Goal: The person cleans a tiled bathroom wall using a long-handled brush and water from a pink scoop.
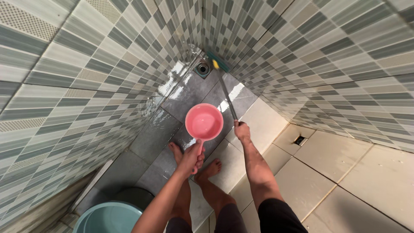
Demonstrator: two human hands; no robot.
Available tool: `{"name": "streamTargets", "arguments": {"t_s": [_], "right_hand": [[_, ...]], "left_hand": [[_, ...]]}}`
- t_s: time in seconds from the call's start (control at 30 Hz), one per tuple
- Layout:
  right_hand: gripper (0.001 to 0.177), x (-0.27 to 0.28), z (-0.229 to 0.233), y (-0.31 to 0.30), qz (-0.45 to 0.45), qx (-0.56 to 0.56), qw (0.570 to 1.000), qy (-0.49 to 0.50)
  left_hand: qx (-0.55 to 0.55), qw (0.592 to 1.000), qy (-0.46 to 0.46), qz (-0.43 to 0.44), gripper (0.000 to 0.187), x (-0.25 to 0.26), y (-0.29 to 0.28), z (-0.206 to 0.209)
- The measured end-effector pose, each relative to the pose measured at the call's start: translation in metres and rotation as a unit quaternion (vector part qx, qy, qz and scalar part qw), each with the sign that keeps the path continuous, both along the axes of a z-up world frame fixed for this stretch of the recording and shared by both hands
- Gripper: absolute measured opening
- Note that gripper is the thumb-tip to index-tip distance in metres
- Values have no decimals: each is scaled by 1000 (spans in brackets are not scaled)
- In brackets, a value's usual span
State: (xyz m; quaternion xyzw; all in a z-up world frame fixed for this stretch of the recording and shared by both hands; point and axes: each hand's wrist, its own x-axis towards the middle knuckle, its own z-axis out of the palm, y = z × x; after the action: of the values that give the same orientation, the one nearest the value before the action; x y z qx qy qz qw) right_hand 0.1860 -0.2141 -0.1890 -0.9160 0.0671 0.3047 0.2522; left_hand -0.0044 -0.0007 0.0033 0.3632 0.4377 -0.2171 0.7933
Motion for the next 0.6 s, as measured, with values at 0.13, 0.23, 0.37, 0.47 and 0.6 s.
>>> {"name": "streamTargets", "arguments": {"t_s": [0.13, 0.23, 0.37, 0.47, 0.6], "right_hand": [[58, 8, -17, 3, -55, -32, 993, 99], [55, 9, -24, 9, -2, -15, 1000, -15], [62, 33, -33, 33, -30, -29, 997, 72], [61, 40, -32, 45, -48, -23, 993, 101], [62, 45, -43, 51, -62, -64, 990, 111]], "left_hand": [[-6, 1000, 19, -3, 50, -8, -1, 16], [60, 995, 78, 4, 37, -6, -2, 46], [113, 992, 48, 12, 78, -1, 0, 62], [87, 995, 45, -14, 48, -4, 4, 37], [22, 998, 31, -42, 50, -12, 11, -3]]}}
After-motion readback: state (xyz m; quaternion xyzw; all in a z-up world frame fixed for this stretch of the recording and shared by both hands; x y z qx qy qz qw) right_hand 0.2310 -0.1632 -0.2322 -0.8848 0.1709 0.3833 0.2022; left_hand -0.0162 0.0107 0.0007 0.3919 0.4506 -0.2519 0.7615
